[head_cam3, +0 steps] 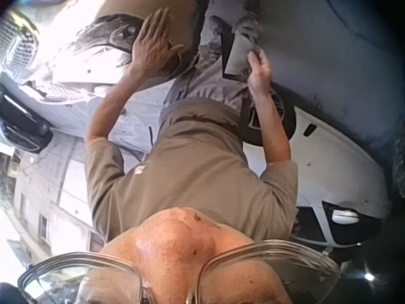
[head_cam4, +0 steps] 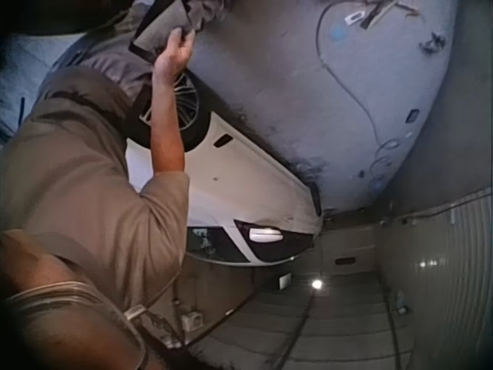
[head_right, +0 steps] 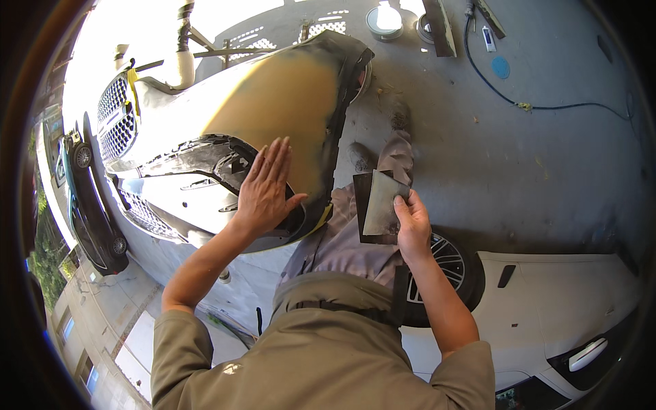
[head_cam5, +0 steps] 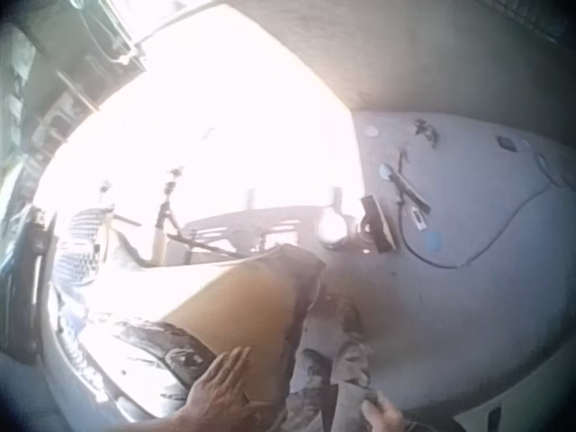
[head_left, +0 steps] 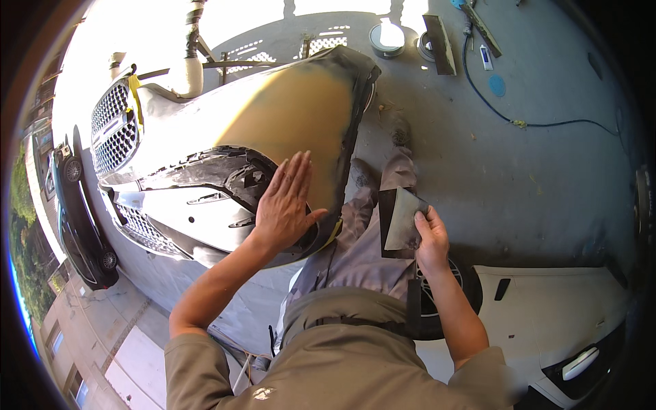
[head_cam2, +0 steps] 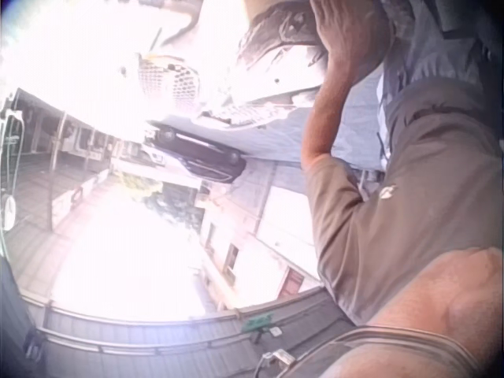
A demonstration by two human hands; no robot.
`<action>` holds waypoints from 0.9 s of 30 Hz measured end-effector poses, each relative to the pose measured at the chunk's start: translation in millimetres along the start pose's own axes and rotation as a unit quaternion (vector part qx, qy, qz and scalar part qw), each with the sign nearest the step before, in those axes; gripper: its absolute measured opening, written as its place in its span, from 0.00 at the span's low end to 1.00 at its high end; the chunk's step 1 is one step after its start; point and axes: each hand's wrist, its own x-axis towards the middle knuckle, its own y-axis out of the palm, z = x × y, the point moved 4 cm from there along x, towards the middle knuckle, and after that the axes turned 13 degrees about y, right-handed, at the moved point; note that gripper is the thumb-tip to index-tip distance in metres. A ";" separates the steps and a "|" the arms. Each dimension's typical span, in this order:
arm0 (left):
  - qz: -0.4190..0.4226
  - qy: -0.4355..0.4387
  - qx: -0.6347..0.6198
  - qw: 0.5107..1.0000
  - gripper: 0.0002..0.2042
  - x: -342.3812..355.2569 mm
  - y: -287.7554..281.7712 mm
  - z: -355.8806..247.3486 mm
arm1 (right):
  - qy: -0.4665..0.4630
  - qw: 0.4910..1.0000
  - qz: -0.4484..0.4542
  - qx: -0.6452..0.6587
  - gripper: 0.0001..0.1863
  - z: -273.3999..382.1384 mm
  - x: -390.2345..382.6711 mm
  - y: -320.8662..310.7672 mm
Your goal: The person applies body filler to a car bumper using a metal spreader, smoothing it over the surface. They then use a sanding block to sand the filler, periodically checking the surface by hand. The person repeats the process of applying filler and sanding to refine the bumper's surface.
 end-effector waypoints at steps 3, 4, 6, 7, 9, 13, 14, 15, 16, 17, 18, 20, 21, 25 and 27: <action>-0.034 -0.137 0.073 0.987 0.48 17.2 -32.7 97.6 | 0.015 1.000 -0.002 0.001 0.12 0.6 1.9 -0.9; -0.025 -0.172 0.042 0.984 0.49 19.8 -37.3 121.7 | 0.015 1.000 0.001 0.000 0.12 0.6 2.4 0.2; 0.007 -0.234 0.003 0.972 0.51 24.7 -33.6 141.1 | 0.005 1.000 0.010 -0.014 0.13 1.1 3.2 4.8; 0.007 -0.250 -0.005 0.968 0.52 25.4 -30.6 138.1 | -0.001 1.000 0.016 -0.011 0.13 1.1 4.1 7.7; 0.002 -0.262 -0.002 0.965 0.54 28.5 -23.1 114.3 | -0.001 1.000 0.015 -0.013 0.13 0.2 4.4 12.9; 0.045 -0.123 0.006 0.991 0.54 47.6 -14.7 57.7 | 0.005 1.000 0.021 -0.008 0.13 -1.3 5.6 18.8; 0.062 -0.042 -0.041 0.996 0.53 56.6 -14.1 52.3 | 0.009 1.000 0.015 -0.015 0.13 -1.5 6.9 18.2; 0.094 0.041 -0.093 0.990 0.52 63.6 -13.5 50.2 | 0.012 1.000 0.019 -0.020 0.13 -0.9 7.5 17.6; 0.069 0.052 -0.043 0.995 0.49 74.2 -17.5 62.3 | 0.014 1.000 0.017 -0.019 0.13 -0.2 8.9 16.1; 0.050 0.084 0.003 0.995 0.48 89.4 -20.9 81.9 | 0.017 1.000 0.022 -0.013 0.13 1.0 9.7 14.3; 0.057 0.086 -0.008 0.995 0.47 106.2 -22.9 107.7 | 0.014 1.000 0.015 -0.018 0.12 2.7 10.8 12.0; 0.061 0.116 -0.024 0.991 0.46 115.1 -20.6 136.7 | 0.014 1.000 0.014 -0.014 0.12 7.2 13.0 8.6; 0.069 0.140 -0.028 0.987 0.45 115.1 -20.1 146.8 | 0.012 1.000 0.008 -0.020 0.12 9.9 14.3 7.5; 0.066 0.205 -0.046 0.976 0.43 75.1 -31.1 170.8 | 0.015 1.000 -0.001 -0.025 0.12 20.6 22.0 12.4; 0.093 0.180 -0.106 0.973 0.44 44.4 -40.5 184.1 | 0.016 1.000 -0.006 -0.025 0.12 24.1 26.9 18.8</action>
